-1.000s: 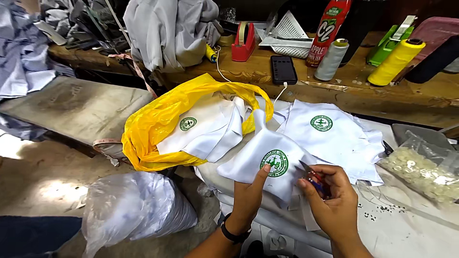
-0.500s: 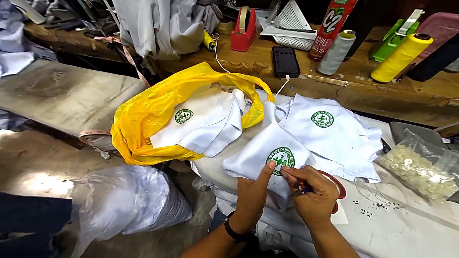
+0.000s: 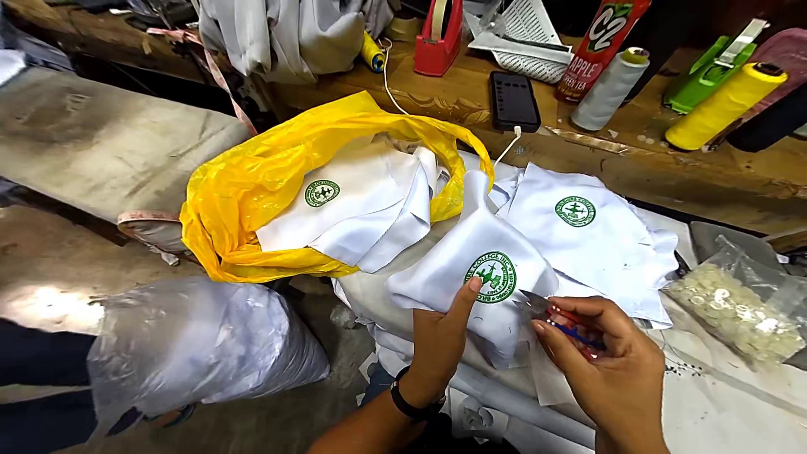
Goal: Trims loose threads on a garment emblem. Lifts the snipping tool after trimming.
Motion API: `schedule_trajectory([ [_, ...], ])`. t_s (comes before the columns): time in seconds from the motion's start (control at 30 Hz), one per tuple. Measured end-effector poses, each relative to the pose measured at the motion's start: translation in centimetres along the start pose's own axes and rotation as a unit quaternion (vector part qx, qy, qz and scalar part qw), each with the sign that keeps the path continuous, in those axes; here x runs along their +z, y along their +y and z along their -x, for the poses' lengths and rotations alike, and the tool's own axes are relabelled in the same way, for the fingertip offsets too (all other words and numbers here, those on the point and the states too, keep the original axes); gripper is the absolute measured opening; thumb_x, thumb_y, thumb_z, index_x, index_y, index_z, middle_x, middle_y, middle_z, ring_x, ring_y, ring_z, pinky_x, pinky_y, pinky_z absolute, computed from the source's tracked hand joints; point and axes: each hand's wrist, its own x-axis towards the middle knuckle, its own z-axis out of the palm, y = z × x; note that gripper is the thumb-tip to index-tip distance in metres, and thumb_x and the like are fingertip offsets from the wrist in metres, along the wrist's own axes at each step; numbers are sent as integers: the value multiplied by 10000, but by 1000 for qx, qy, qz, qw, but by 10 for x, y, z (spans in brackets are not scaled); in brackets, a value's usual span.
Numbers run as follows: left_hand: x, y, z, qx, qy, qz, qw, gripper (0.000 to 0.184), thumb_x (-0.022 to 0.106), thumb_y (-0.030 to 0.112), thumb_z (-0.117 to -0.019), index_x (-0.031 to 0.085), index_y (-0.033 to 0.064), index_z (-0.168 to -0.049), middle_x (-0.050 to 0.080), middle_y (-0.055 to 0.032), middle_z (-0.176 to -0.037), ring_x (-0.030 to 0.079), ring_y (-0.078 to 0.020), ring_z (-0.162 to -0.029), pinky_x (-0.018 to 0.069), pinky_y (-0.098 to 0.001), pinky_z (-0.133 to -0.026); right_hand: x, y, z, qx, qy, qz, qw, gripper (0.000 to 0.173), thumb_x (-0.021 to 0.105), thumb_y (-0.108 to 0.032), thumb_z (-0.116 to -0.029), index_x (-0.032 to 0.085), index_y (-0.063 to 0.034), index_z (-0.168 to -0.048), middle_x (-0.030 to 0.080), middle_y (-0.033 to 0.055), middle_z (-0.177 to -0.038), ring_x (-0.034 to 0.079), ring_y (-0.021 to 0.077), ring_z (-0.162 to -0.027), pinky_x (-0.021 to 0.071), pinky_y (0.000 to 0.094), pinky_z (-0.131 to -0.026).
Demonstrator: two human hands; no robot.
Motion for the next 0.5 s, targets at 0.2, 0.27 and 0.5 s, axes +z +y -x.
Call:
schedule_trajectory([
  [0.2,-1,0,1,40,-4,-15,999,179,666,-53,-913,620,4,-1077,748,-2,-932,725,-78,-910,607,-291,-883,9,2,1,-47,28,34,998,249,788,-177,-863,734,40,-974,681,27,-866,546,-92,-741,422,32,-637],
  [0.27,0,1,2,41,-2,-15,999,178,666,-57,-910,623,6,-1071,749,0,-928,726,-74,-904,608,-288,-878,11,2,1,-61,37,41,997,239,788,-174,-862,731,35,-963,685,36,-869,564,-84,-774,432,32,-669],
  [0.5,4,2,8,36,-9,-10,999,174,660,-57,-915,634,10,-1073,751,-2,-937,726,-79,-912,605,-284,-884,11,7,2,-59,24,4,998,212,795,-172,-856,740,15,-939,700,26,-879,581,-86,-783,444,31,-669],
])
